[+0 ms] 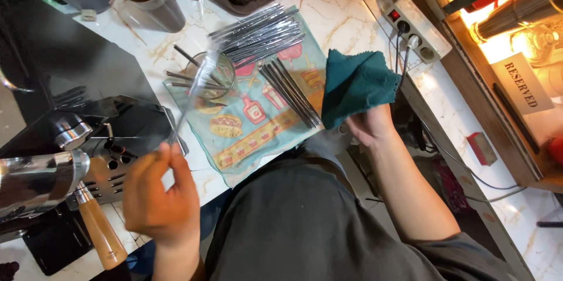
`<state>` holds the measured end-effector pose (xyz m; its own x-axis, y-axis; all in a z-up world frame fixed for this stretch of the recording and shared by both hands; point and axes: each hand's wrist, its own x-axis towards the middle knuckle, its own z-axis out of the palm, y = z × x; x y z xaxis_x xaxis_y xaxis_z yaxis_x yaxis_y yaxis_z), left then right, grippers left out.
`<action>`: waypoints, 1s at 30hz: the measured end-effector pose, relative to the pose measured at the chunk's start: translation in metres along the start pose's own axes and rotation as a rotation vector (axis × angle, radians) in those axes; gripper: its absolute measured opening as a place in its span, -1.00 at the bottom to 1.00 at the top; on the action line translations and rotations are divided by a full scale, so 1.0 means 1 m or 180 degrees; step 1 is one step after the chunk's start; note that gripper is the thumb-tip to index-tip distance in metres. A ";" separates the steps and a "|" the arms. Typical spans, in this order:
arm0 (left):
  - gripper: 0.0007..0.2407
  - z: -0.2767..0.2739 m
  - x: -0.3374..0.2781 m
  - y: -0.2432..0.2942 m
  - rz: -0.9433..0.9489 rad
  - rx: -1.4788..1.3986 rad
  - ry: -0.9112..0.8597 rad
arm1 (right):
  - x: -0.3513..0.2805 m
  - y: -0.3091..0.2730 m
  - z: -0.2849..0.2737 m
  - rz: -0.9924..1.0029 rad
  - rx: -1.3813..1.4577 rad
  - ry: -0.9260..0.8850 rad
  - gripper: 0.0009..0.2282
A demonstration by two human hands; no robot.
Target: Cleaning and wiping reusable metal straws using a cloth at a coffee shop counter.
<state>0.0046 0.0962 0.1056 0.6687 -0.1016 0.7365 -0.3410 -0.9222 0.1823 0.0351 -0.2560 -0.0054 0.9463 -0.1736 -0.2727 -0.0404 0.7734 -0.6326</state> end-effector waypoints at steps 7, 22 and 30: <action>-0.89 -0.038 0.020 0.011 -0.0348 0.0056 -0.0778 | -0.019 -0.005 -0.026 -0.0054 -0.0416 0.0215 -0.60; -0.65 0.045 0.082 0.058 0.0488 0.0108 -0.0681 | -0.060 -0.011 -0.052 0.0390 0.0187 0.0340 -0.61; -0.66 0.153 0.036 0.077 0.1736 -0.1061 -0.2167 | -0.102 -0.017 -0.099 0.0035 0.0657 0.0766 -0.61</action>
<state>0.1034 -0.0352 0.0461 0.5676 -0.7831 0.2543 -0.8233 -0.5386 0.1789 -0.0926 -0.3118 -0.0387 0.8422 -0.2847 -0.4580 0.0390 0.8792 -0.4748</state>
